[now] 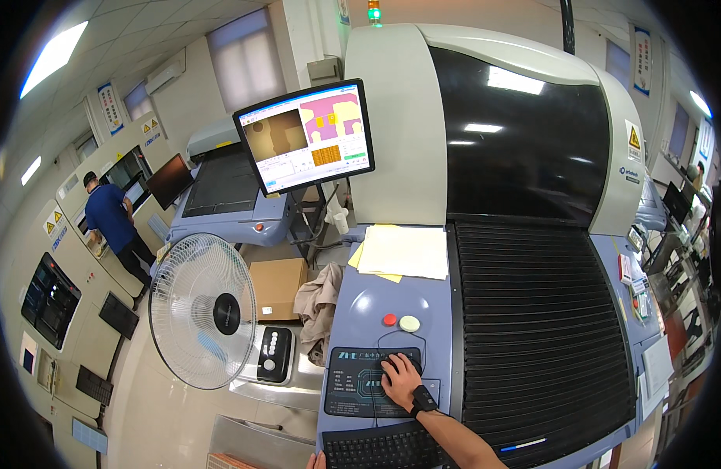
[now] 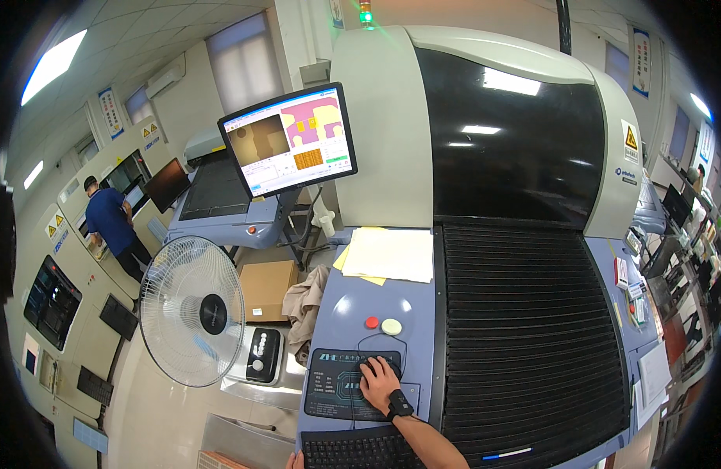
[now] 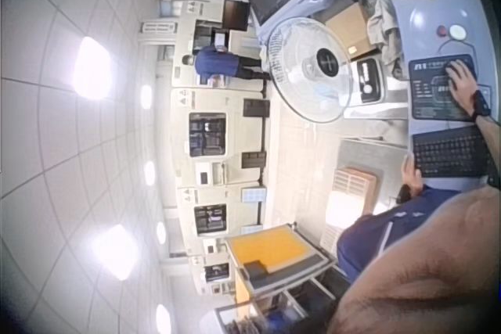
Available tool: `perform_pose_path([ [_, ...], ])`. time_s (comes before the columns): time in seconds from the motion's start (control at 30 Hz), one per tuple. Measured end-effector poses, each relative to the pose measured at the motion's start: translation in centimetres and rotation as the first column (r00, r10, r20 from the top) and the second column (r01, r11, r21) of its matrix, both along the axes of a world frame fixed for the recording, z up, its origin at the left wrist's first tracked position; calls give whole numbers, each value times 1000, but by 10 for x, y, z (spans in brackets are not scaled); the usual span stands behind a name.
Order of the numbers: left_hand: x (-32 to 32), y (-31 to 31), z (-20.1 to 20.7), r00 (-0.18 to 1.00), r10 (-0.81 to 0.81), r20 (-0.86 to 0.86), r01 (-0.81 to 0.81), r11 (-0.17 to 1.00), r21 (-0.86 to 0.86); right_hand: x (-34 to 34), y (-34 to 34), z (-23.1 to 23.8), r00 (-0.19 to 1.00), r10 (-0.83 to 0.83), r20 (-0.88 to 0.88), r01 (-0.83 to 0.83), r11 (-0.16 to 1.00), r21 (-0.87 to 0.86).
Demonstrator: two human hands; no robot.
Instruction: Operating a PCB inspection machine, including using a mouse/keyboard to navigate software and manually loading a PCB panel into the machine.
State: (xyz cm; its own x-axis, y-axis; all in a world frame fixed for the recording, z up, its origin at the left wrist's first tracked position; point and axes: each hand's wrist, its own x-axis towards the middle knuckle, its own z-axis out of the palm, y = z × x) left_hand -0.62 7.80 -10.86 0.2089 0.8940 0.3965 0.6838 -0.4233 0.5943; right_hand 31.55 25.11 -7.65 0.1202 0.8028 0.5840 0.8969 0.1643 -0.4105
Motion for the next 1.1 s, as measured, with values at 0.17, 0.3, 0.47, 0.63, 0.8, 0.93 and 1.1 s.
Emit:
perform_pose_path([
  [0.17, 0, 3, 0, 1000, 10, -4, -10, 1000, 15, 0, 2, 2, 1000, -1, -2, 1, 1000, -4],
  [0.3, 1, 1, 0, 1000, 13, 11, -13, 1000, -5, 0, 2, 3, 1000, -4, 2, 4, 1000, 7],
  [0.47, 4, -2, 7, 999, 27, 43, -25, 999, -33, -1, 0, 3, 1000, -6, -6, 6, 1000, 4],
  [0.63, -1, -6, 0, 1000, 9, 16, -9, 1000, 0, -1, -8, 4, 1000, 7, -18, -7, 1000, -19],
  [0.8, -6, -7, -10, 999, -54, -3, 54, 998, 11, 5, -15, 9, 994, -2, -111, 4, 1000, 15],
  [0.93, -11, -4, 11, 993, 20, 113, -13, 998, -61, 19, -52, 53, 876, -208, -435, 264, 962, 71],
  [1.1, 50, 28, 113, 947, -116, 301, 201, 942, -270, 100, -167, 59, 703, -605, -375, 593, 789, -160],
])
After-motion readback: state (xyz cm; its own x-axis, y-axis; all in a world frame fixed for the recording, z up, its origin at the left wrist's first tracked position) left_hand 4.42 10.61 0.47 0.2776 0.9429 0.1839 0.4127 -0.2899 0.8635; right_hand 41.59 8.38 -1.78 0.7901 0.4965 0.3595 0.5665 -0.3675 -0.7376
